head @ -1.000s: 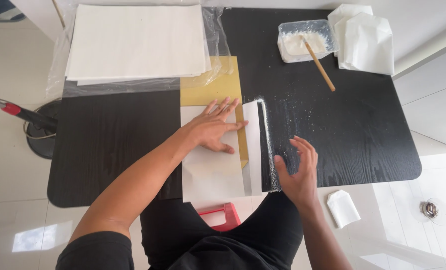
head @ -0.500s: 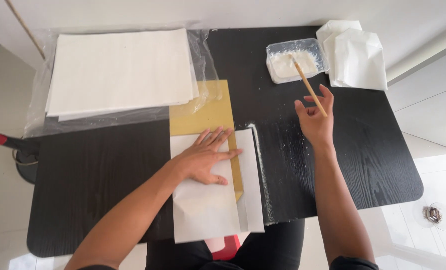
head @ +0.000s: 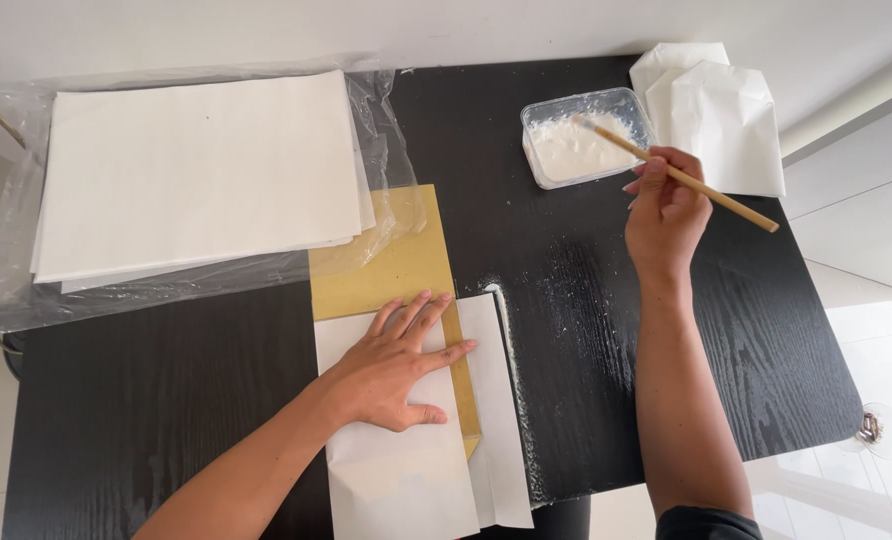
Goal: Manually assembling bags by folding paper and applying glue with a brush.
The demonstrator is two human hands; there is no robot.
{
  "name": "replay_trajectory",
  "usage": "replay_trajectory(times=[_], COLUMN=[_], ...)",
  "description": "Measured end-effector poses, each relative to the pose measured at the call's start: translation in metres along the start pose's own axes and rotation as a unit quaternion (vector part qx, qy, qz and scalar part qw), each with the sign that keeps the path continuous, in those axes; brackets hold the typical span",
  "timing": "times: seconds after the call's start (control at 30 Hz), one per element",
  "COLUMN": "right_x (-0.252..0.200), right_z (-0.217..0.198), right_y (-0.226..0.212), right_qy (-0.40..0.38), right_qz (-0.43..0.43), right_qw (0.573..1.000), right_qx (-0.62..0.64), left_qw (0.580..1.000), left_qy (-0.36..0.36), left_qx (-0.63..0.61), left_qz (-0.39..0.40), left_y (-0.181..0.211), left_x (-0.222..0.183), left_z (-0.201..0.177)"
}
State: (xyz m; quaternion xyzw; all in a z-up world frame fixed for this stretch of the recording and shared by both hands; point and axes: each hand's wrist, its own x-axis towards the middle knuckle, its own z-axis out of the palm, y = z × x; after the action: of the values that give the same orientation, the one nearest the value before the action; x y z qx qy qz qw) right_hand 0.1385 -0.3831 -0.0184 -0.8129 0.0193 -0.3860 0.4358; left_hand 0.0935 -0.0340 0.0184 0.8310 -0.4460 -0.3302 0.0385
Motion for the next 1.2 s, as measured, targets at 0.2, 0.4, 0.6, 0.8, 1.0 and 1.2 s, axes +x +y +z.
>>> replay_trajectory(times=[0.2, 0.4, 0.6, 0.8, 1.0, 1.2], right_x=[-0.002, -0.003, -0.001, -0.010, -0.021, -0.026], right_z=[0.002, -0.009, -0.026, -0.019, -0.007, -0.006], right_y=[0.022, 0.022, -0.019, -0.039, -0.036, -0.024], right_qy=[-0.014, 0.055, 0.084, -0.030, -0.193, -0.273], right_qz=[0.005, 0.003, 0.035, 0.134, 0.148, 0.125], right_qw=[1.000, 0.997, 0.988, 0.940, 0.908, 0.904], right_qx=[-0.025, 0.060, 0.122, 0.313, 0.341, 0.304], left_qw=[1.000, 0.999, 0.993, 0.999, 0.999, 0.999], left_qy=[0.023, 0.026, 0.101, 0.030, 0.037, 0.047], left_qx=[0.003, 0.024, 0.001, 0.029, 0.024, 0.024], left_qz=[0.018, 0.011, 0.062, -0.002, -0.003, 0.003], left_y=[-0.003, -0.003, -0.018, -0.001, -0.001, -0.002], left_x=[0.003, 0.002, 0.016, 0.005, 0.006, 0.006], left_z=[0.002, 0.002, 0.031, -0.001, 0.002, 0.006])
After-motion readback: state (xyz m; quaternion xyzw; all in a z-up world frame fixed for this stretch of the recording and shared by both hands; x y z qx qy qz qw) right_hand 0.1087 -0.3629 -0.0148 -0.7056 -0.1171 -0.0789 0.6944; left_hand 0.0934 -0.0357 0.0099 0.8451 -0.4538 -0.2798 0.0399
